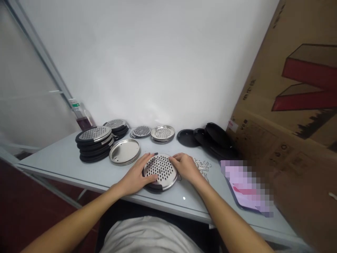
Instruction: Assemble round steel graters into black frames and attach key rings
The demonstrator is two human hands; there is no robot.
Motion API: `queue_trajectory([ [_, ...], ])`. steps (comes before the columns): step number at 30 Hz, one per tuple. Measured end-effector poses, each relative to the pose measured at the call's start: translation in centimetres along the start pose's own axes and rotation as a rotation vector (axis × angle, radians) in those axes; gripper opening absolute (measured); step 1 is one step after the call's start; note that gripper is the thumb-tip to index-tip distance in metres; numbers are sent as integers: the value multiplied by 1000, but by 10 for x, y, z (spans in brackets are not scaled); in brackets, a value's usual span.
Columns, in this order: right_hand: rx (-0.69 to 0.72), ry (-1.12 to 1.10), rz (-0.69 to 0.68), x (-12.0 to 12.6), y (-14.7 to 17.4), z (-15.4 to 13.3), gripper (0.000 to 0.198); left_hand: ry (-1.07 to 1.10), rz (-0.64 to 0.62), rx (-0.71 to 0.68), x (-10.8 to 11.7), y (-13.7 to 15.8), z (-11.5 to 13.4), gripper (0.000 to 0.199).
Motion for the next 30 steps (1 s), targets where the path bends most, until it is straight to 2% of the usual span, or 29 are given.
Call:
queue_trajectory([
  [2,10,76,25,1,2,-3,39,-54,-79,5,-1,2,-3,88],
  [4,23,138,42,2,9,-6,38,-75,-160,5,-1,3,-6,100],
  [6,57,178,25,2,22,-10,49,-87,-234,-15,0,6,-9,113],
  [8,87,201,-67,-4,40,-12,63,-106,-270,-41,3,9,-11,119],
  [11,66,229,-128,-11,65,-8,86,-137,-258,-74,6,12,-11,115],
  [13,63,244,-114,-15,74,-5,91,-145,-232,-95,7,12,-10,113],
  [19,152,217,-80,-17,75,-1,92,-70,-159,-130,9,9,-7,105],
  [26,204,194,-53,-16,75,-1,70,87,-114,-105,17,8,-6,88],
  [30,219,113,10,-12,75,-2,81,253,-82,-72,21,6,-6,79],
])
Point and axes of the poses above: each hand's wrist, its own y-axis away from the middle knuckle, its own x-axis out of the back of the hand, z = x × y, the point moved 6 cm from there along -y, towards the middle knuckle, and after that the axes turned 2 degrees about -x, right-handed, at the moved point
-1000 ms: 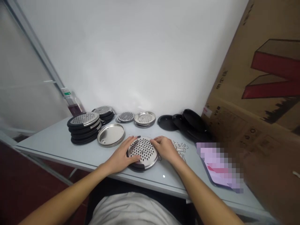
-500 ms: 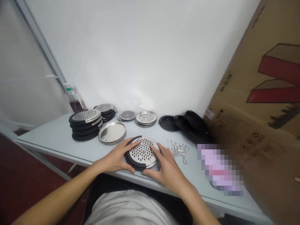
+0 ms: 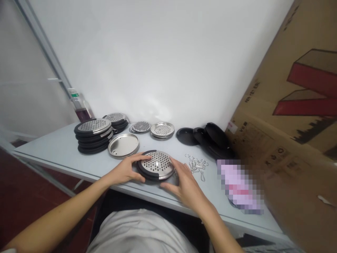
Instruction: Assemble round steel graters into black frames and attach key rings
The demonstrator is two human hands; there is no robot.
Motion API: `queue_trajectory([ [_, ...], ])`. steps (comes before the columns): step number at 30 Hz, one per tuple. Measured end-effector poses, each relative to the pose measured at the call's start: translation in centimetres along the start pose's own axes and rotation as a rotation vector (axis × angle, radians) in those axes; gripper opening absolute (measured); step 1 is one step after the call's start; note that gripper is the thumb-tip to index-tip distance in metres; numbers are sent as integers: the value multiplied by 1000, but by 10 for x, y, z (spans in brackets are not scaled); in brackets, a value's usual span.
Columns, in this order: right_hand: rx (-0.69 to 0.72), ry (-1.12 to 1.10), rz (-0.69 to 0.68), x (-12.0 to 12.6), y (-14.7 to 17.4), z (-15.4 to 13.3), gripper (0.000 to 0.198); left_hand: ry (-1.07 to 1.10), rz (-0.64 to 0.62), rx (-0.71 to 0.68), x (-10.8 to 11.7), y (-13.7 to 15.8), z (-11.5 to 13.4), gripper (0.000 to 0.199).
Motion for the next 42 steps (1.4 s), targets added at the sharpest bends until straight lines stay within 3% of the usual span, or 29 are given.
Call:
queue_trajectory([
  [2,-53,-31,42,3,0,4,82,111,19,13,2,-1,-1,73],
  [6,-149,-56,98,8,-1,10,54,205,34,41,6,-2,-2,68],
  [9,-154,-39,134,11,-2,9,46,214,27,33,7,-2,-1,67],
  [19,-40,-60,77,9,-2,-7,72,138,40,1,6,-1,-1,70],
  [31,-124,-126,74,1,1,8,90,-158,109,-29,3,7,11,86],
  [37,-151,-127,84,1,1,8,94,-354,237,-88,25,7,28,85],
  [42,-160,-75,92,1,3,10,88,-392,379,-51,74,0,34,78],
])
Point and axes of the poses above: each hand's wrist, its own y-axis away from the middle knuckle, its own x-axis out of the back of the hand, z = x × y, the point moved 6 cm from there along -y, towards the middle knuckle, and after that the axes turned 2 degrees about -x, right-handed, at the moved point
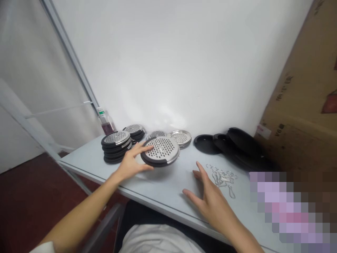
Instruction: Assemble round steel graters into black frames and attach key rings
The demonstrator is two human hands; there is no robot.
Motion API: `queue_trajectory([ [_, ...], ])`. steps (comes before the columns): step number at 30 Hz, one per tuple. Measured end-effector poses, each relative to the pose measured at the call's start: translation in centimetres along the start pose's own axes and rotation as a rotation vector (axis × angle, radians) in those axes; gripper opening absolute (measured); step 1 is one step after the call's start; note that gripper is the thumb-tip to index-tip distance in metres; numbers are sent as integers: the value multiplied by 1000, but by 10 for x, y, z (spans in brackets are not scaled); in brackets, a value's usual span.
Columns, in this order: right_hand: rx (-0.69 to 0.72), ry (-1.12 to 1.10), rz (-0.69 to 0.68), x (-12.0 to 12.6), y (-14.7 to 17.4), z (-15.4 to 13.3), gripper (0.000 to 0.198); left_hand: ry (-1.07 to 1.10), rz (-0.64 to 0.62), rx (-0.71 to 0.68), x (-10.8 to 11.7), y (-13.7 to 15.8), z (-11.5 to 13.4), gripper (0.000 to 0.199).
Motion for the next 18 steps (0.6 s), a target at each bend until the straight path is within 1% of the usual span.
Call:
queue_trajectory([
  [4,32,34,15,0,0,0,83,-37,86,52,46,-39,-24,68],
  [7,46,33,8,-2,0,1,83,-83,117,198,80,-75,-52,70],
  [9,63,46,-6,-3,0,1,80,-136,111,266,98,-96,-72,71],
  [11,102,96,-30,-6,0,-1,73,-178,94,313,109,-114,-92,70],
  [14,171,221,-112,-12,1,-7,61,-190,85,337,118,-131,-117,66],
  [16,179,280,-167,-15,1,-10,58,-195,75,363,121,-136,-132,67],
  [18,174,295,-198,-15,1,-11,58,-199,52,403,123,-139,-145,71],
])
Point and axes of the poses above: each hand's wrist, its own y-axis away from the middle knuckle, its own x-axis out of the back of the hand, z = x × y, the point moved 6 cm from there along -y, towards the middle knuckle, and after that the axes turned 2 degrees about -x, right-handed, at the moved point
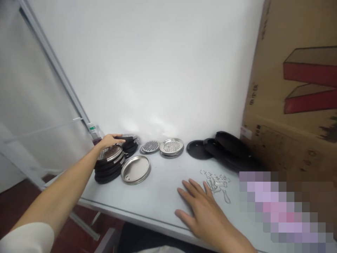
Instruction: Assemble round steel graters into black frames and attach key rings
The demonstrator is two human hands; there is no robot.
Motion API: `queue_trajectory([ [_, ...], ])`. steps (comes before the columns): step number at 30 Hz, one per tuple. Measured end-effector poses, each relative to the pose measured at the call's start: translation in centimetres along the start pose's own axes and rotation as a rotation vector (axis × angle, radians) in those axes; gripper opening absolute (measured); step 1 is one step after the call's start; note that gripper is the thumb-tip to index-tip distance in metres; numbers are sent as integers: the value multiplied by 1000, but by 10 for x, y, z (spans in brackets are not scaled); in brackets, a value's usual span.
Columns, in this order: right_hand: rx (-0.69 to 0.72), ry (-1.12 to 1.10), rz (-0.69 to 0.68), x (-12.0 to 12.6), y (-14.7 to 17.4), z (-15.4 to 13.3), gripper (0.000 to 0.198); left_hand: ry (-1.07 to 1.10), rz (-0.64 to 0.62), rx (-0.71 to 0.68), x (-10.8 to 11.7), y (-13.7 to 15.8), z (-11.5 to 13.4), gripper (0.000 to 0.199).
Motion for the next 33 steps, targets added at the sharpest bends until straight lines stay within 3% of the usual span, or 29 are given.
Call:
queue_trajectory([
  [12,-7,-17,-8,2,0,2,61,-12,-175,149,5,-18,-51,74],
  [18,-17,4,-49,4,0,0,64,-107,-161,143,-1,-22,-38,49],
  [22,-20,21,-63,4,0,-1,65,-196,-41,49,7,-16,-10,43],
  [25,-18,12,-47,3,1,0,63,-238,88,-93,5,11,25,35],
  [27,-12,1,-35,3,0,1,63,-243,109,-204,-11,47,49,31],
  [30,-4,-6,-28,3,0,2,64,-284,-34,-482,-61,120,78,33],
  [33,-6,-8,-28,4,1,1,64,-341,-46,-532,-105,176,83,31],
])
Point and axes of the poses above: each hand's wrist, its own y-axis away from the middle knuckle, its own x-axis out of the back of the hand, z = x × y, the point moved 6 cm from there along -y, towards the middle knuckle, and after that the axes turned 2 degrees about -x, right-handed, at the moved point
